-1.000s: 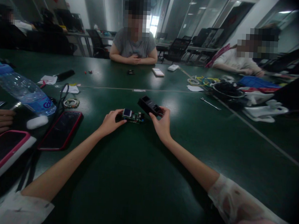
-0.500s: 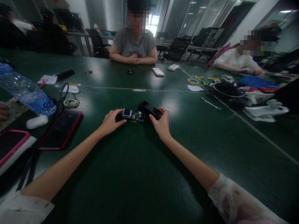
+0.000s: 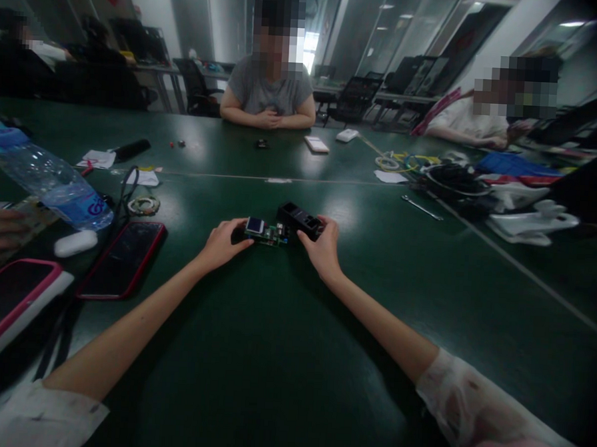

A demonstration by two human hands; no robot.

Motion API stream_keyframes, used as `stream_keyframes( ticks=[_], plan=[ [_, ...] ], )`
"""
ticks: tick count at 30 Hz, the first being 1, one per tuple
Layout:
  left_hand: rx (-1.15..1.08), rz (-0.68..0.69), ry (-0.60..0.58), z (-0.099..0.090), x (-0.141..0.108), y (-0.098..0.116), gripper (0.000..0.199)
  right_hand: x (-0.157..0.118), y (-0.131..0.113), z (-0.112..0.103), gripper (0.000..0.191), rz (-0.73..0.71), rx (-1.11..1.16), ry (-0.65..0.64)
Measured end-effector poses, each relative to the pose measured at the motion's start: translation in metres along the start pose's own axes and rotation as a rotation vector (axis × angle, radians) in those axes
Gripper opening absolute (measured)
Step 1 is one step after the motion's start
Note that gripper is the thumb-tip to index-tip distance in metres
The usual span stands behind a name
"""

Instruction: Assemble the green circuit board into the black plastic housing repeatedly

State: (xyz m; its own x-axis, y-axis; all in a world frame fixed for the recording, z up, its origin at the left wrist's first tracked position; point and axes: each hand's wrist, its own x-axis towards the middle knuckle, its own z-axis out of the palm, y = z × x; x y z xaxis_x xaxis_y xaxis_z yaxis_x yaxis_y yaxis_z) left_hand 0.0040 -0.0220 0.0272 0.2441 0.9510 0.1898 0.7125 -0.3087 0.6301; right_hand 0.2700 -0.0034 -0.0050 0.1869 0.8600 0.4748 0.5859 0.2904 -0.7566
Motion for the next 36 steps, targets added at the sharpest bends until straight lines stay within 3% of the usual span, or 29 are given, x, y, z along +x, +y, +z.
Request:
stream_keyframes(
  ticks=[11, 30, 36],
  plan=[
    [0.019, 0.003, -0.007, 0.0, 0.001, -0.002, 0.053, 0.0, 0.003, 0.002, 0.05, 0.007, -0.059, 0.01],
    [-0.017, 0.007, -0.006, 0.001, 0.0, -0.002, 0.048, 0.003, 0.008, 0.003, 0.042, 0.005, 0.045, -0.004],
    [0.004, 0.02, -0.002, 0.001, 0.001, -0.005, 0.049, 0.001, -0.009, 0.001, 0.044, -0.064, 0.194, -0.037]
  ],
)
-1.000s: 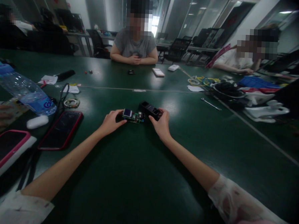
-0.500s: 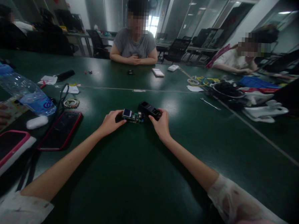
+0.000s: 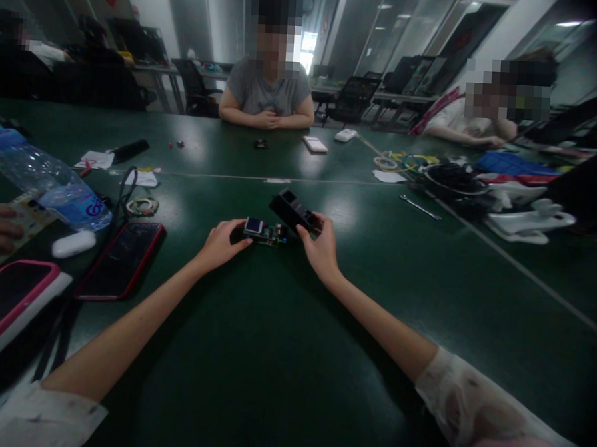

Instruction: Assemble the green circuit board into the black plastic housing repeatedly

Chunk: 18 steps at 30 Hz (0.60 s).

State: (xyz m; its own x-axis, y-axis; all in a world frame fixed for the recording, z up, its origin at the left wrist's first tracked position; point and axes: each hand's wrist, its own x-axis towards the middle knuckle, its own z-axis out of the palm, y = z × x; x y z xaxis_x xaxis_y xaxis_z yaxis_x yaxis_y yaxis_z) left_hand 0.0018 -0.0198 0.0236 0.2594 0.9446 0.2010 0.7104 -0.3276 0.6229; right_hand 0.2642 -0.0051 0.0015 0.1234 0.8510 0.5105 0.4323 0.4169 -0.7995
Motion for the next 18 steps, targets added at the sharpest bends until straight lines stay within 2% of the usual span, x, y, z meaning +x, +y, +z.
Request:
stream_keyframes(
  ticks=[3, 6, 11, 18],
  plan=[
    [0.001, 0.016, 0.01, 0.0, 0.0, 0.0, 0.047, -0.003, -0.013, 0.0, 0.047, -0.103, 0.035, -0.059],
    [-0.001, 0.025, 0.015, 0.0, 0.0, 0.001, 0.046, -0.007, -0.023, 0.0, 0.047, -0.173, 0.017, -0.057],
    [0.006, 0.037, 0.019, -0.001, 0.0, 0.002, 0.047, -0.011, -0.031, -0.003, 0.047, -0.225, -0.021, -0.001],
    [-0.028, 0.085, -0.003, 0.001, 0.002, -0.005, 0.052, -0.013, -0.037, -0.004, 0.048, -0.289, -0.037, -0.101]
  ],
)
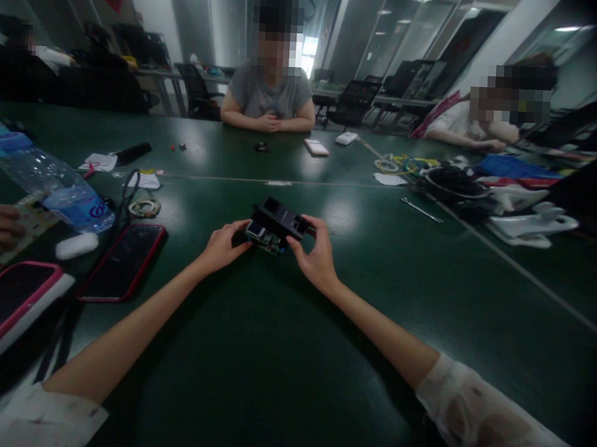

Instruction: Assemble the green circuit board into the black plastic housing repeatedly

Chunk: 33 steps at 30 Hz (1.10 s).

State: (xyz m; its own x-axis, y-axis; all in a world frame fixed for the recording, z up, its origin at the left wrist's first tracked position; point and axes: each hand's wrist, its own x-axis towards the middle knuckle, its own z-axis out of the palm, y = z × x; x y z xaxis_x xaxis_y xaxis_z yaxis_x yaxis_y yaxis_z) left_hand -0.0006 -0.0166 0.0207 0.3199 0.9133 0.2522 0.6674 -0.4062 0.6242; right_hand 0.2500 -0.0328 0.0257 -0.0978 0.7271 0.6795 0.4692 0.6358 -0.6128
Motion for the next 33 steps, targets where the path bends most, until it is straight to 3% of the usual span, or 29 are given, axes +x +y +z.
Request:
stream_keyframes(
  ticks=[11, 25, 33],
  plan=[
    [0.002, -0.048, 0.02, 0.001, 0.001, 0.001, 0.047, 0.001, -0.001, 0.0, 0.045, -0.01, -0.017, -0.182],
    [0.012, -0.034, 0.035, 0.002, 0.001, 0.0, 0.059, 0.002, 0.009, 0.003, 0.045, 0.087, 0.044, -0.261],
    [0.015, -0.053, 0.035, 0.001, 0.0, 0.003, 0.065, 0.001, 0.004, 0.001, 0.05, 0.063, -0.009, -0.252]
  ],
)
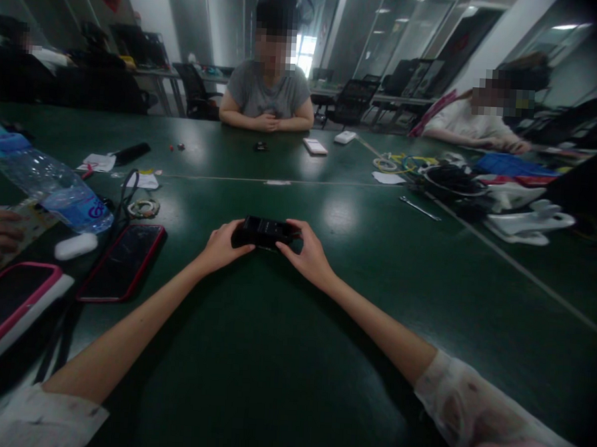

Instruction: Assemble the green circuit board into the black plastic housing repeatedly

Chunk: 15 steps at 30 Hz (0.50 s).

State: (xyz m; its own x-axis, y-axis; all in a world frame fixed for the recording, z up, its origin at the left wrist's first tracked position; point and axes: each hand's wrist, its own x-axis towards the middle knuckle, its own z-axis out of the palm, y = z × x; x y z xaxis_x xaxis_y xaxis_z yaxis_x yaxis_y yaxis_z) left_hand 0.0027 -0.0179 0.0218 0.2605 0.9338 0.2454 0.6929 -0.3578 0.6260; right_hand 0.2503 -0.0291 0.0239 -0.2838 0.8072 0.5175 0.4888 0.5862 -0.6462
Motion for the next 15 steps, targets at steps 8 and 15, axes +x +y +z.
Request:
stream_keyframes(
  ticks=[8, 15],
  plan=[
    [0.015, -0.035, 0.004, -0.001, -0.002, 0.002, 0.069, 0.0, 0.004, 0.0, 0.049, 0.005, -0.025, -0.088],
    [0.02, -0.027, 0.009, 0.002, -0.001, -0.003, 0.068, 0.002, 0.013, 0.002, 0.058, 0.08, -0.018, -0.073]
  ],
)
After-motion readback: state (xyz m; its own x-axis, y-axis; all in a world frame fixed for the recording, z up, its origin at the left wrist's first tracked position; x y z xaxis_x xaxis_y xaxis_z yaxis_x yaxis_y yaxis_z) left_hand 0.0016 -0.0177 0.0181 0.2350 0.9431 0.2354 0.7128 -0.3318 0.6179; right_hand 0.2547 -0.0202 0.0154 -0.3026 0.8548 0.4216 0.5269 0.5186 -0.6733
